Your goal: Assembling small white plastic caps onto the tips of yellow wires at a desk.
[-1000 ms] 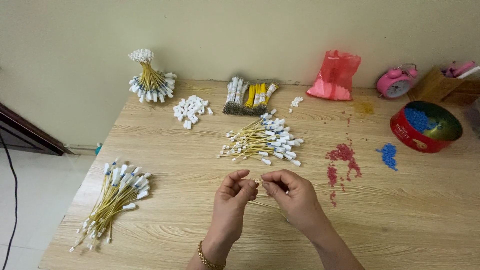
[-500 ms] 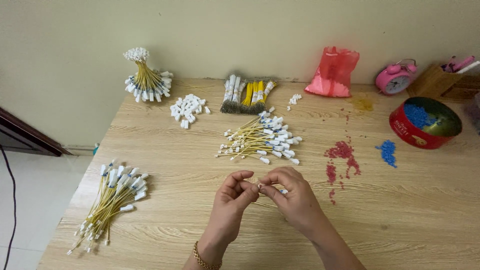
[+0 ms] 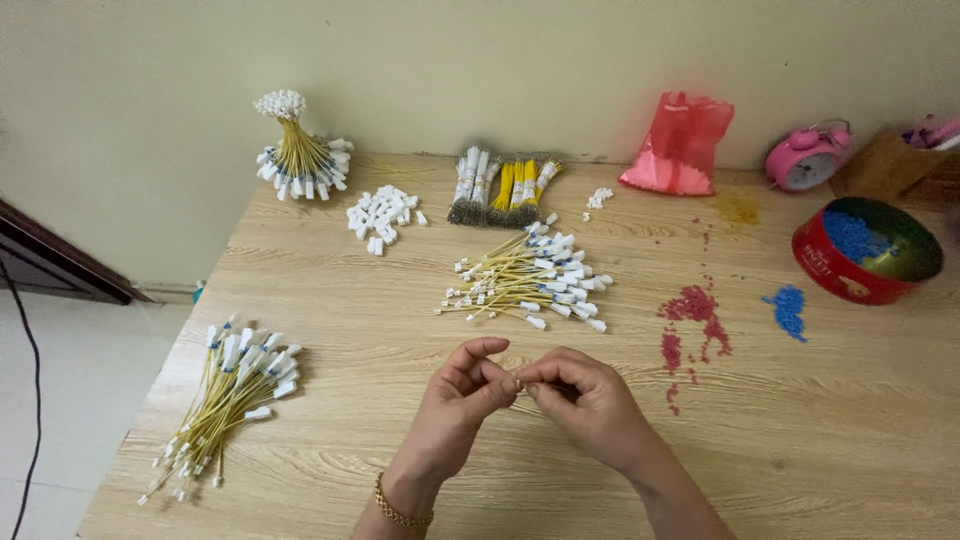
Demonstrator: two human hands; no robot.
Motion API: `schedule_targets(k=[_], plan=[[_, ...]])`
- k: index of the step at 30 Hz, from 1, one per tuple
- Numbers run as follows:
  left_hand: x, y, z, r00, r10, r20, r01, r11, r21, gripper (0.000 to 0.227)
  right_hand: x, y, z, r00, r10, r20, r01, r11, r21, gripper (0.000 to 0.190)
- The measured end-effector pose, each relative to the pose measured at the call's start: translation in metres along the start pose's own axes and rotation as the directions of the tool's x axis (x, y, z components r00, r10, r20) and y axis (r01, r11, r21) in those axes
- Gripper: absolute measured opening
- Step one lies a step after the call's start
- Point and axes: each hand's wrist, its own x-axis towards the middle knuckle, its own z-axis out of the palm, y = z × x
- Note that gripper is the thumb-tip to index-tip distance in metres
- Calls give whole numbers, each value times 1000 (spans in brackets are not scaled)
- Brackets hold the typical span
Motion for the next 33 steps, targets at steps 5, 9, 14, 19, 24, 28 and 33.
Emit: schedule_targets(k=[5,9,14,19,24,28,33], plan=[[2,-6,-9,999,-21,50,18,999,45,44,3,5,9,997,74,-29,-75,997,-33,13],[9,-2,-17,999,-31,27,25,980,197,37,11,14,14,993,115,-37,-119,980,-161,14],[55,46,-13,977,-102,-190,215,511,832,33,20,71,22,996,88,11,-69,847,-527,14],[144,24,-53,902,432,1,12,-27,1000,21,9,77,13,999,46,13,-33,864,-502,23],[191,18,-72,905,405,126,-21,-254,967,19,-24,89,-58,921,109,-374,-254,896,-364,22],[198,20,-75,945,325,44,11,-165,986,17,-79,111,-133,779,113,-617,-513,680,-524,23],[175,41,-44,822,546,164,-168,-43,985,14,-91,94,-140,683,231,-693,-619,686,-382,22]])
